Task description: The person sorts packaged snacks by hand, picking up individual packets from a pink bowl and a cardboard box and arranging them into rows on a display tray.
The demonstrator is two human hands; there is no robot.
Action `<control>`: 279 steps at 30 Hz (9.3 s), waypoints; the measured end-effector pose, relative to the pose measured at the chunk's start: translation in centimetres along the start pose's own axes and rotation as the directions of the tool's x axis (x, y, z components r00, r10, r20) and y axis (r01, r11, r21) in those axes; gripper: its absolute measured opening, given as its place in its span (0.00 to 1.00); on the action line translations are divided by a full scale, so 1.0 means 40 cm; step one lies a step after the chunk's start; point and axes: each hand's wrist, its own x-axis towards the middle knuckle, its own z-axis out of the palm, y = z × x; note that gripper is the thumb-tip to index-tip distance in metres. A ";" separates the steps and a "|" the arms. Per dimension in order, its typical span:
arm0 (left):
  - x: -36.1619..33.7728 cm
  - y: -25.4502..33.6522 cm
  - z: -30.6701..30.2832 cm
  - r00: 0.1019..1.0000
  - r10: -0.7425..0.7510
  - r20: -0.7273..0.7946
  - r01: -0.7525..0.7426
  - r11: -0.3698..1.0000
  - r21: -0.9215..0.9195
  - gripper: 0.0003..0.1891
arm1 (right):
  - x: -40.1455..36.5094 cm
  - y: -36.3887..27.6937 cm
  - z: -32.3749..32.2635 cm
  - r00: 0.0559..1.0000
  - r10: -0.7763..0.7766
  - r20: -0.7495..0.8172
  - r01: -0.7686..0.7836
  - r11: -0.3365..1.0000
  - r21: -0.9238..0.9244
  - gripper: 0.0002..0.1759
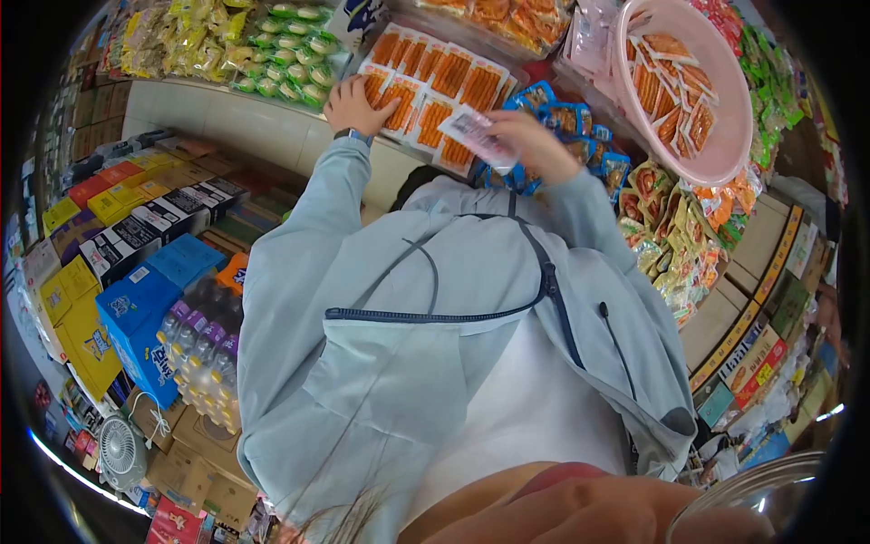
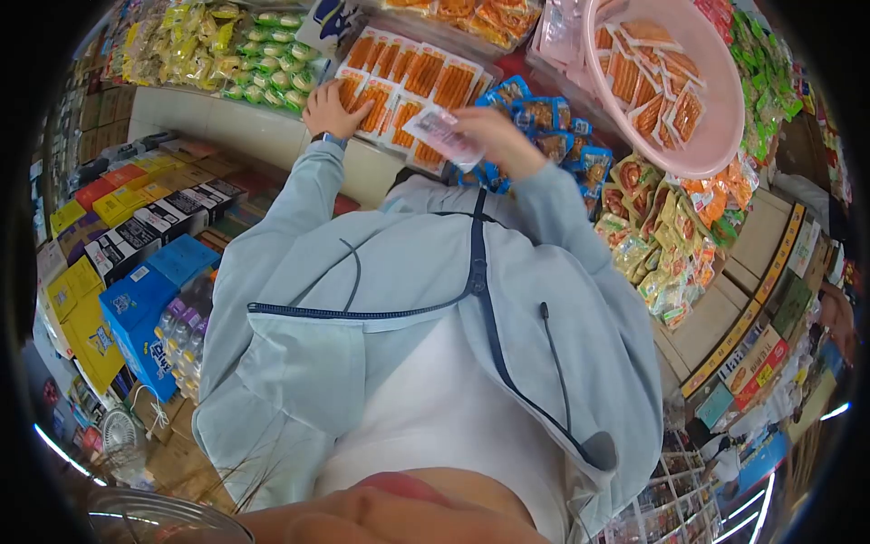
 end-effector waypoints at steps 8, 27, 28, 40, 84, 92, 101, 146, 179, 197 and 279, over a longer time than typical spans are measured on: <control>0.007 0.007 -0.024 1.000 -0.018 0.023 0.019 0.999 -0.038 0.40 | 0.126 0.052 0.055 0.968 -0.097 -0.233 0.159 0.951 0.267 0.14; 0.001 0.016 -0.023 0.999 -0.023 0.034 0.023 1.000 -0.009 0.43 | 0.048 0.138 0.169 0.813 -0.433 0.389 0.272 -0.307 -0.912 0.31; 0.000 0.017 -0.024 0.999 -0.018 0.028 0.018 1.000 -0.015 0.43 | 0.055 0.145 0.165 0.800 -0.426 0.422 0.281 -0.355 -0.892 0.33; -0.002 0.017 -0.011 1.000 0.026 -0.016 -0.025 0.999 0.039 0.41 | 0.072 0.132 0.172 0.791 -0.450 0.415 0.248 -0.385 -0.889 0.38; -0.001 0.009 -0.020 1.000 0.000 -0.030 -0.001 0.999 -0.042 0.41 | 0.099 0.142 0.151 0.883 -0.433 0.182 0.383 0.439 -0.813 0.20; -0.002 0.014 -0.023 0.999 -0.016 -0.030 0.014 0.999 -0.039 0.39 | 0.123 0.092 0.169 0.960 -0.204 0.193 0.267 0.446 -0.854 0.22; 0.000 0.001 -0.013 1.000 -0.022 -0.005 0.022 1.000 -0.014 0.40 | 0.102 0.109 0.177 0.920 -0.265 0.289 0.239 -0.207 -0.949 0.31; 0.002 0.013 -0.014 0.998 -0.045 0.043 0.045 0.999 -0.008 0.38 | -0.331 -0.328 0.013 0.792 -0.609 0.038 0.552 0.688 -0.471 0.26; 0.001 0.008 0.000 0.999 -0.027 0.020 0.027 1.000 -0.006 0.38 | -0.072 -0.027 0.122 0.476 -0.793 0.380 0.301 -0.259 -0.918 0.26; -0.001 0.010 -0.010 0.999 -0.050 0.007 0.050 0.999 -0.005 0.37 | -0.202 -0.391 -0.347 0.463 -0.886 0.038 -0.578 -0.334 -0.744 0.17; 0.000 0.015 -0.030 1.000 -0.009 0.022 0.010 1.000 -0.024 0.46 | -0.290 -0.536 -0.203 0.196 -0.977 -0.079 -0.071 0.067 -0.995 0.14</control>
